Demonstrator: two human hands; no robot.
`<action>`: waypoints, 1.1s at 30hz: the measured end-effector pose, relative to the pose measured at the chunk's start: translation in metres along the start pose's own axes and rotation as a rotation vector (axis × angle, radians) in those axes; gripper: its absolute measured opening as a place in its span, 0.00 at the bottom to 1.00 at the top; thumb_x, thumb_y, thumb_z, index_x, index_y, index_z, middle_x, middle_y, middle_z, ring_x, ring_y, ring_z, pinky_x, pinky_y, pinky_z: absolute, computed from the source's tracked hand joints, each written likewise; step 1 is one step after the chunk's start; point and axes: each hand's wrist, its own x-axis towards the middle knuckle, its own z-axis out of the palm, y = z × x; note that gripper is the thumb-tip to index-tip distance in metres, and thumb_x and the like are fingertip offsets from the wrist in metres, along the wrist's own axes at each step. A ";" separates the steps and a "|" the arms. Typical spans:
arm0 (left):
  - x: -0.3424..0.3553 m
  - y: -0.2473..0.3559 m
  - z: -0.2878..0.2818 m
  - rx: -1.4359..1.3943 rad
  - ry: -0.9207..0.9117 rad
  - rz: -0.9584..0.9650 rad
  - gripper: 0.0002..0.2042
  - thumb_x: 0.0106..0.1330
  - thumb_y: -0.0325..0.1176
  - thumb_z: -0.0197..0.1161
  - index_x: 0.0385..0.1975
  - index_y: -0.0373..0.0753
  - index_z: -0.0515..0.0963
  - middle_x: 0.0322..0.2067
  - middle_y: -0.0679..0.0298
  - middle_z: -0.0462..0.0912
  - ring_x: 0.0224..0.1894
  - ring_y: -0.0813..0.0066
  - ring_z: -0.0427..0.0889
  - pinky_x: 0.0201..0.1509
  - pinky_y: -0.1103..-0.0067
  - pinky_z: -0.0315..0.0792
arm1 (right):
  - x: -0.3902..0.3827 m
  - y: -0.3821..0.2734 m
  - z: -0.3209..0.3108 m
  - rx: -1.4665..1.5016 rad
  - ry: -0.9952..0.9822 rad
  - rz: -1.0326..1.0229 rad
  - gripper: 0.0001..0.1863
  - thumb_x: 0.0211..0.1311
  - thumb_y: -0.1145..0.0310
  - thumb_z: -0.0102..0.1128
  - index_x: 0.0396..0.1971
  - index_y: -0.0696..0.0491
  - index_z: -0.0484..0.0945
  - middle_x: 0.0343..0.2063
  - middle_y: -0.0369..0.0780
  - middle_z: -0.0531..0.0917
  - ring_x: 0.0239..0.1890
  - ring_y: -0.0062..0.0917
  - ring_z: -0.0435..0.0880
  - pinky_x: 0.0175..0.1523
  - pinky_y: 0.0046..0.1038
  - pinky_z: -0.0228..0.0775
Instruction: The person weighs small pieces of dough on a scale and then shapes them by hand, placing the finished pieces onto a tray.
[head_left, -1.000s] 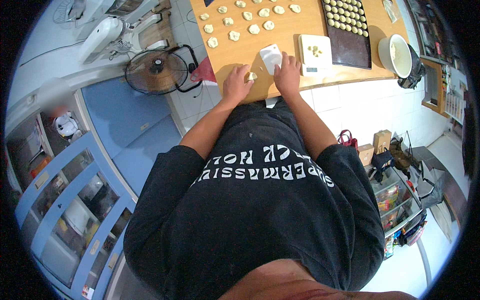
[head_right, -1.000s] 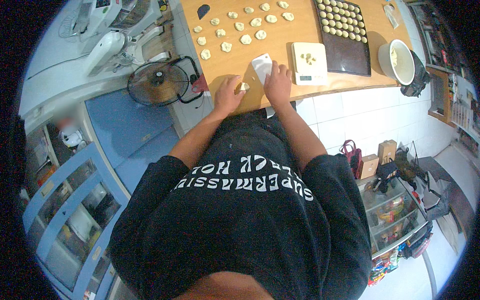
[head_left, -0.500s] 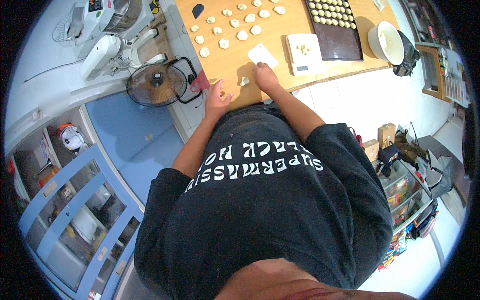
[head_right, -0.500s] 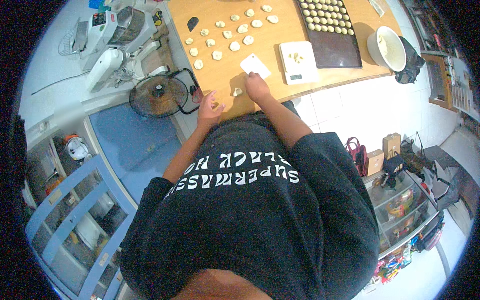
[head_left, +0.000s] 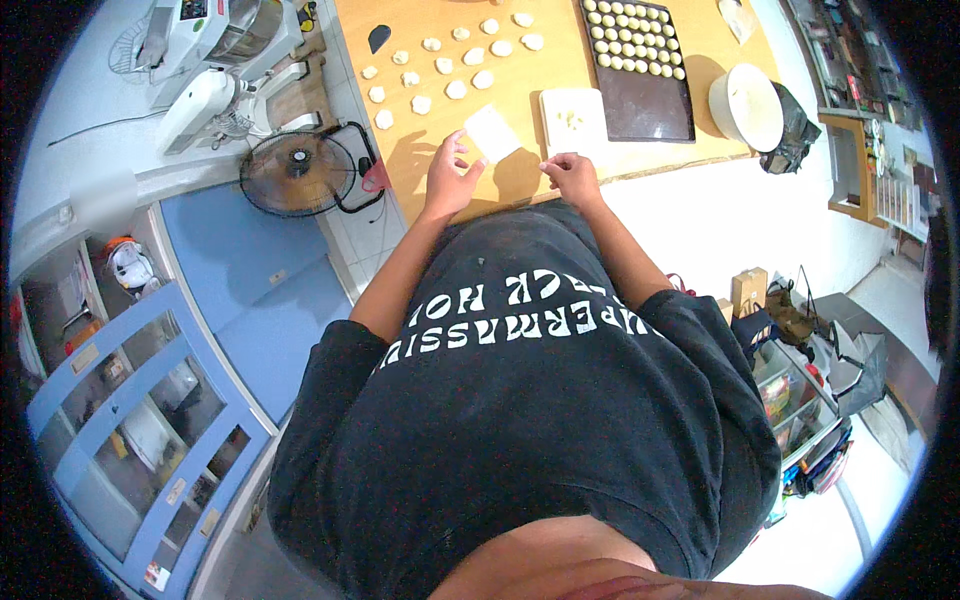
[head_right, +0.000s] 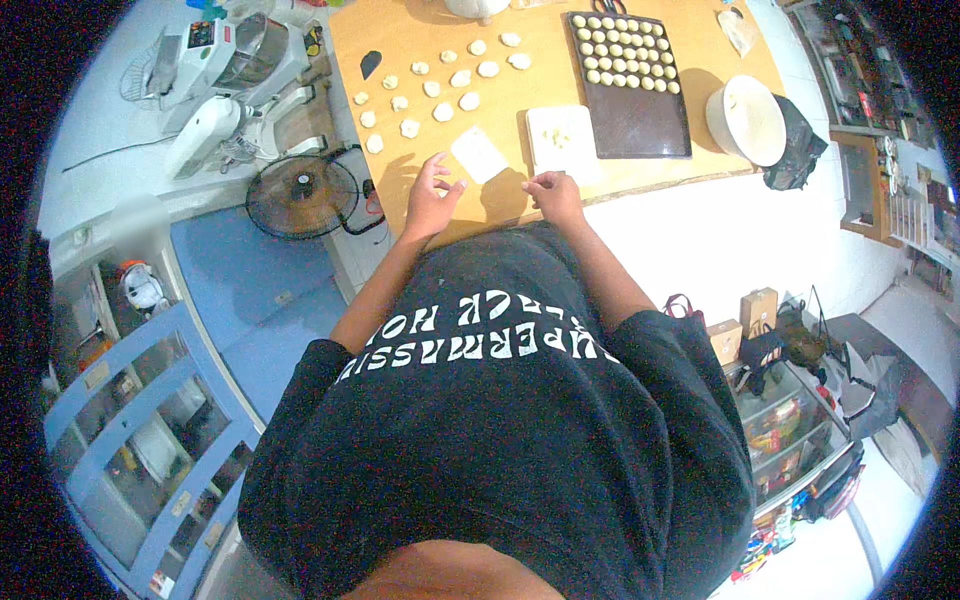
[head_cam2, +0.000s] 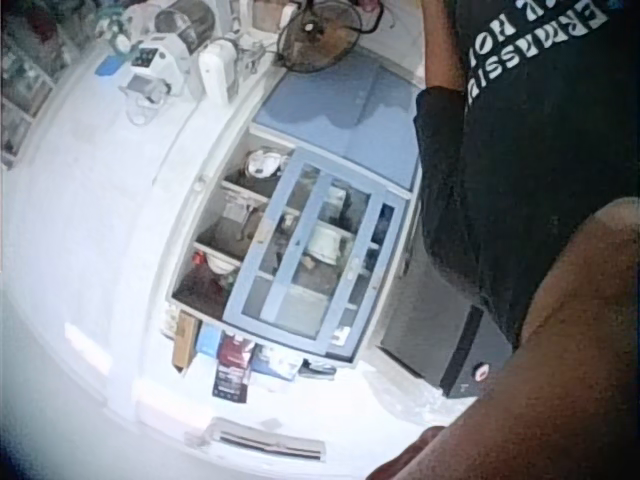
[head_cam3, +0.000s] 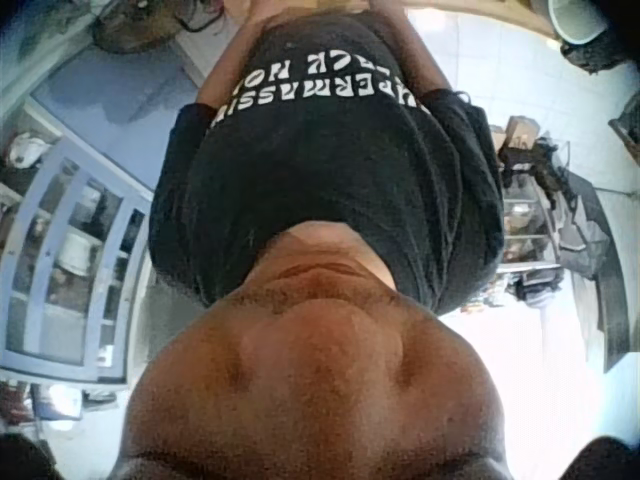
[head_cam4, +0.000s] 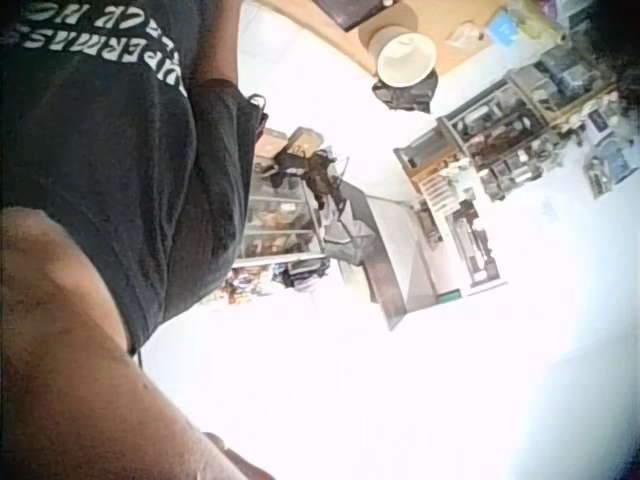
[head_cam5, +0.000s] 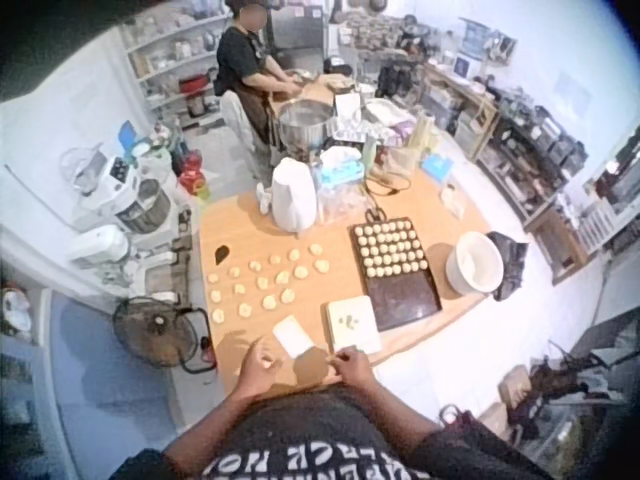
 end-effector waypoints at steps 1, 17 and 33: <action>0.003 0.008 0.007 -0.025 -0.002 0.005 0.32 0.61 0.36 0.71 0.66 0.37 0.68 0.46 0.55 0.79 0.37 0.67 0.81 0.45 0.71 0.77 | 0.004 0.005 -0.012 -0.002 -0.020 0.014 0.15 0.62 0.64 0.71 0.37 0.63 0.86 0.26 0.42 0.88 0.24 0.22 0.86 0.31 0.26 0.80; 0.000 0.084 0.099 -0.128 0.156 -0.099 0.33 0.62 0.36 0.71 0.66 0.37 0.67 0.46 0.53 0.81 0.37 0.70 0.81 0.47 0.72 0.77 | 0.070 -0.004 -0.118 -0.097 -0.078 -0.104 0.17 0.63 0.67 0.67 0.46 0.62 0.80 0.27 0.46 0.87 0.27 0.28 0.87 0.35 0.31 0.79; -0.014 0.111 0.153 -0.179 0.346 -0.130 0.22 0.65 0.37 0.67 0.61 0.47 0.80 0.47 0.57 0.81 0.40 0.73 0.80 0.48 0.75 0.77 | 0.108 -0.021 -0.128 -0.421 -0.274 -0.464 0.17 0.50 0.68 0.74 0.41 0.56 0.86 0.31 0.47 0.89 0.35 0.37 0.89 0.45 0.36 0.81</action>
